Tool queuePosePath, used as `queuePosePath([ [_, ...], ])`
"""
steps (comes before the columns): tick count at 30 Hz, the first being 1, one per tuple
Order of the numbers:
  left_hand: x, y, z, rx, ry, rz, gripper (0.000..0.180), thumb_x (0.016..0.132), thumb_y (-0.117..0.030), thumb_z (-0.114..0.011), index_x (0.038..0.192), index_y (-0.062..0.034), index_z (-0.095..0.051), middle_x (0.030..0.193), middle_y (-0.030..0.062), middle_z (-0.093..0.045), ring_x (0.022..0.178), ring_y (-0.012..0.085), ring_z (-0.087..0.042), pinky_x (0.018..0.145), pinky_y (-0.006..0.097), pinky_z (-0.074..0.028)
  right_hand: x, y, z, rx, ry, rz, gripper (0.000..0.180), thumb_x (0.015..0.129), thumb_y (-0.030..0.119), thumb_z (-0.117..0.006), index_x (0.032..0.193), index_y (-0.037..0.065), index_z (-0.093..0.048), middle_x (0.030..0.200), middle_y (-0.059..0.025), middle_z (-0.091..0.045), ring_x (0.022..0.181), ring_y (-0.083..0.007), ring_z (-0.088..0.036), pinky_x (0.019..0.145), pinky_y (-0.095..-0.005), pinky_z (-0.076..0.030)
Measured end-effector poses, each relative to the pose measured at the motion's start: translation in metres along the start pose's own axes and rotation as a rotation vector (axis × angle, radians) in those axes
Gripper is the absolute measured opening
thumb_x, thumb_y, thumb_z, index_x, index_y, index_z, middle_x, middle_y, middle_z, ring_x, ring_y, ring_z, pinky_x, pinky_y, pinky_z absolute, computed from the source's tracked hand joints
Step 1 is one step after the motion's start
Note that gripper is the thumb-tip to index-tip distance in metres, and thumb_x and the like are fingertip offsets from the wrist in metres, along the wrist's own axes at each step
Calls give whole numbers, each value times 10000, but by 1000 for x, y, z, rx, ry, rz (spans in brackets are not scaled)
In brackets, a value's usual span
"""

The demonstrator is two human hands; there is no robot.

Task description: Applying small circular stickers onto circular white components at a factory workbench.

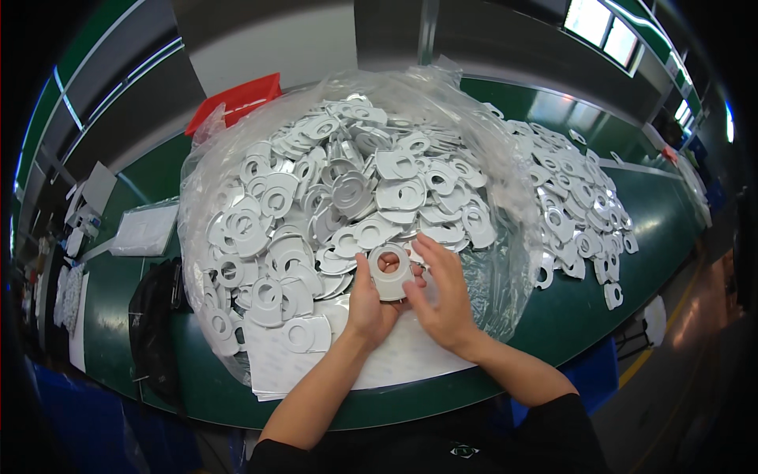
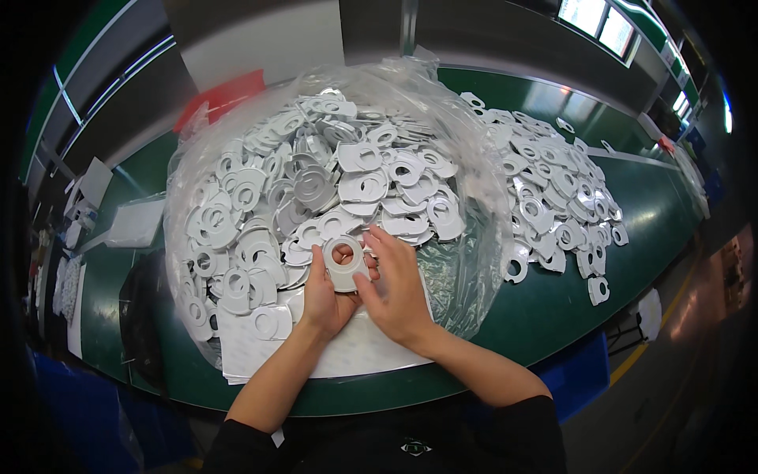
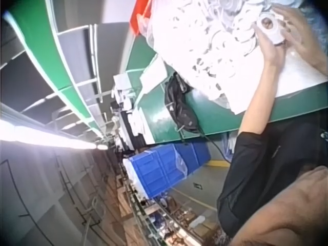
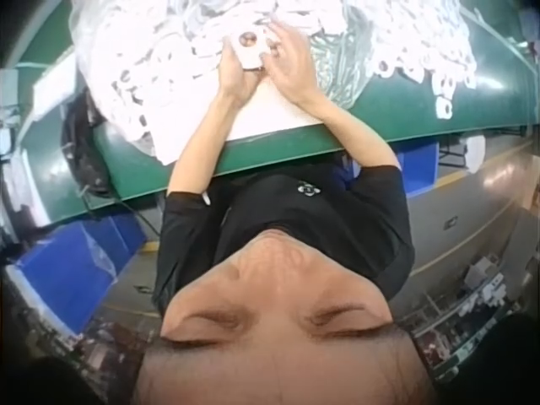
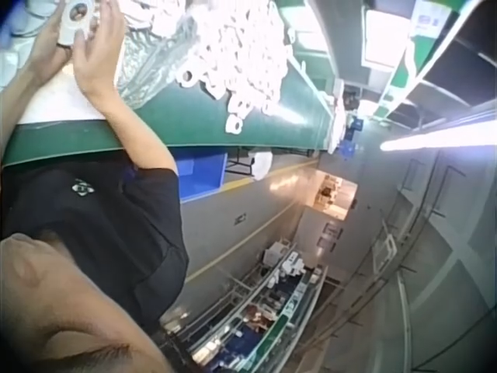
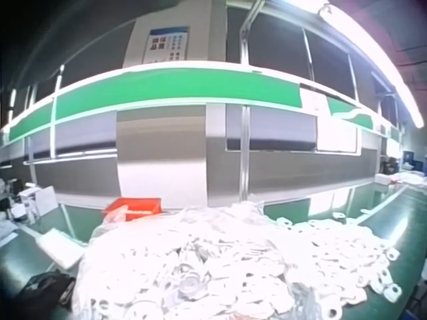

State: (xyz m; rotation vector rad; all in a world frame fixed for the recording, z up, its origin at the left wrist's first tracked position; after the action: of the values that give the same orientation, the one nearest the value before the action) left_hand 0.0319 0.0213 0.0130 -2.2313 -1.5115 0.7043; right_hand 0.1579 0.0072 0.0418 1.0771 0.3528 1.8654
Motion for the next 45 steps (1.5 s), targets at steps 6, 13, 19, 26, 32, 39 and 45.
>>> queuePosePath([
  [6, -1, 7, 2, 204, 55, 73, 700, 927, -636, -119, 1180, -105, -499, 1047, 78, -609, 809, 163, -576, 689, 298, -479, 6, -21, 4, 803, -5, -555, 183, 853, 65, -593, 996, -44, -623, 731, -58, -593, 508, -95, -555, 438, -229, -500],
  [13, -1, 15, 7, 443, 112, 84, 786, 896, -675, -59, 1159, -82, -504, 856, 62, -620, 670, 129, -562, 624, 241, -468, 9, -20, 8, 746, -27, -581, 143, 835, 87, -627, 816, -44, -573, 689, -49, -581, 512, -87, -558, 380, -240, -496],
  [19, -2, 15, 4, 547, 206, 85, 812, 878, -699, -43, 1104, -70, -504, 844, 64, -606, 647, 123, -549, 572, 227, -440, 7, -17, 9, 602, -10, -668, 280, 793, 181, -708, 694, 15, -505, 662, -40, -580, 398, -87, -497, 343, -244, -429],
  [26, -3, 8, 0, 389, -9, 166, 784, 863, -728, -76, 1011, -87, -503, 803, 76, -599, 644, 157, -588, 519, 241, -433, 9, -9, 17, -76, 9, -250, 339, 675, 190, -801, 684, 29, -503, 637, -46, -562, 487, -97, -459, 436, -259, -392],
  [32, 2, 2, 0, 273, 151, 237, 785, 867, -721, -89, 969, -81, -533, 802, 91, -608, 666, 198, -615, 470, 276, -428, 11, -19, 26, 205, 138, -272, 208, 758, 152, -725, 768, 3, -580, 663, -60, -576, 538, -107, -510, 487, -264, -420],
  [39, -4, -12, -19, 324, 65, 123, 744, 908, -666, -161, 1162, -54, -500, 1045, 99, -610, 929, 199, -601, 688, 296, -510, 15, -44, 26, 210, -106, -231, 150, 863, 141, -608, 775, 23, -581, 651, -71, -586, 531, -82, -533, 500, -274, -443],
  [45, -5, -55, -7, 1002, -100, -440, 313, 891, -220, -597, 1120, -10, -557, 993, 80, -616, 799, 153, -575, 666, 279, -477, 33, -81, 75, 1115, -706, -593, 190, 909, 211, -584, 1040, 73, -578, 881, 2, -589, 707, -49, -510, 565, -224, -433],
])
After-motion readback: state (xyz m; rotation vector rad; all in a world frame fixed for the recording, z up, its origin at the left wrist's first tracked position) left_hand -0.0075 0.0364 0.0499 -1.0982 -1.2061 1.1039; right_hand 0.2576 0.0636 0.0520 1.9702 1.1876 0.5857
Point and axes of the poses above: each hand's wrist, its own x-axis towards the middle knuckle, its own z-axis out of the back of the hand, y = z × x, the point moved 1 cm from there along x, towards the middle knuckle
